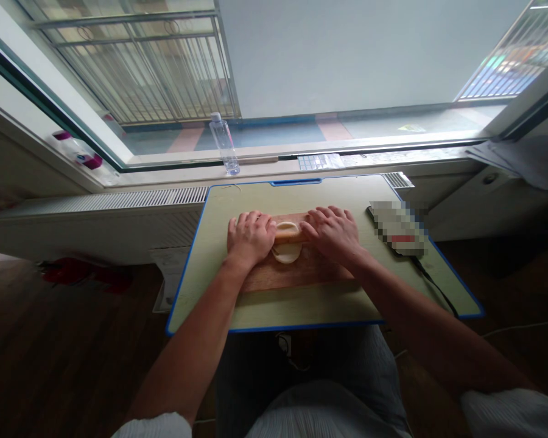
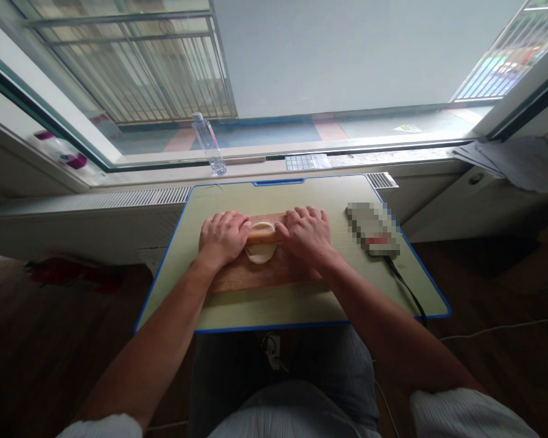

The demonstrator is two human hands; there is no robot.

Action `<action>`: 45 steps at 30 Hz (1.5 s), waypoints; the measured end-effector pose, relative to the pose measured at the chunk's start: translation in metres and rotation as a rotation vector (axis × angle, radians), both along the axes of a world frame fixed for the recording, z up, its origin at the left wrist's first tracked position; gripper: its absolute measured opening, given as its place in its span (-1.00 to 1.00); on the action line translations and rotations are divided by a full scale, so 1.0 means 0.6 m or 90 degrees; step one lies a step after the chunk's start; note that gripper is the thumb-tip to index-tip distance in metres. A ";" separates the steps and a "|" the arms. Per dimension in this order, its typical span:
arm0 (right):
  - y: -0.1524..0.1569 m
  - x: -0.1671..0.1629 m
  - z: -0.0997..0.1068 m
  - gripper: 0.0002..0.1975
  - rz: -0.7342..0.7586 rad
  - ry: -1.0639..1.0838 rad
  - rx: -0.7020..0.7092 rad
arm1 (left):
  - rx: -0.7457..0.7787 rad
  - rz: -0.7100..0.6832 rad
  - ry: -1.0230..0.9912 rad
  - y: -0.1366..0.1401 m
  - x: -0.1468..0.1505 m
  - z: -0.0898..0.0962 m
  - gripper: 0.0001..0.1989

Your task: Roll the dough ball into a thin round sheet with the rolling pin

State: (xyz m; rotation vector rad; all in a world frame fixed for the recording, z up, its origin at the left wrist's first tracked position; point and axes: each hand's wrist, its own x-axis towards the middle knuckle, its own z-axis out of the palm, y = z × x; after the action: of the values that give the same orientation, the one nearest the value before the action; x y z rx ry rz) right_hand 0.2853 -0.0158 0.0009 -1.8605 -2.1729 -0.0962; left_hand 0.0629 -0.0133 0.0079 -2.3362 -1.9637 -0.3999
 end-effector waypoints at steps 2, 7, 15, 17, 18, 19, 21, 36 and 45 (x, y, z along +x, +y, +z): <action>-0.003 0.000 -0.002 -0.53 0.001 -0.003 0.011 | 0.003 0.000 0.002 -0.002 0.000 -0.001 -0.65; -0.010 0.001 -0.004 -0.52 0.007 -0.003 0.019 | 0.005 -0.004 -0.007 -0.007 -0.001 -0.005 -0.65; -0.019 0.003 -0.012 -0.50 0.010 0.004 0.037 | 0.026 -0.006 -0.009 -0.018 -0.002 -0.010 -0.63; -0.021 0.003 -0.014 -0.50 0.011 0.010 0.047 | 0.032 -0.006 -0.014 -0.021 -0.002 -0.010 -0.65; -0.021 0.003 -0.015 -0.50 0.011 0.011 0.052 | 0.035 -0.006 -0.016 -0.022 -0.002 -0.010 -0.65; -0.022 0.003 -0.016 -0.50 0.010 0.011 0.055 | 0.038 -0.006 -0.018 -0.023 -0.002 -0.011 -0.66; -0.024 0.003 -0.018 -0.50 0.008 0.010 0.057 | 0.041 -0.005 -0.019 -0.026 -0.001 -0.011 -0.65; -0.050 0.005 -0.019 -0.46 0.015 0.039 0.054 | 0.045 -0.007 -0.034 -0.051 -0.002 -0.014 -0.60; -0.065 0.007 -0.025 -0.45 0.021 0.040 0.046 | 0.032 -0.004 -0.038 -0.068 -0.001 -0.016 -0.56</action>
State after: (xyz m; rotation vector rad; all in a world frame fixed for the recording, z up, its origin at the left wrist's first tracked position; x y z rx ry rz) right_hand 0.2897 -0.0548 -0.0139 -1.7640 -2.1275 -0.1068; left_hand 0.0621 -0.0538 -0.0016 -2.3263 -1.9485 -0.5185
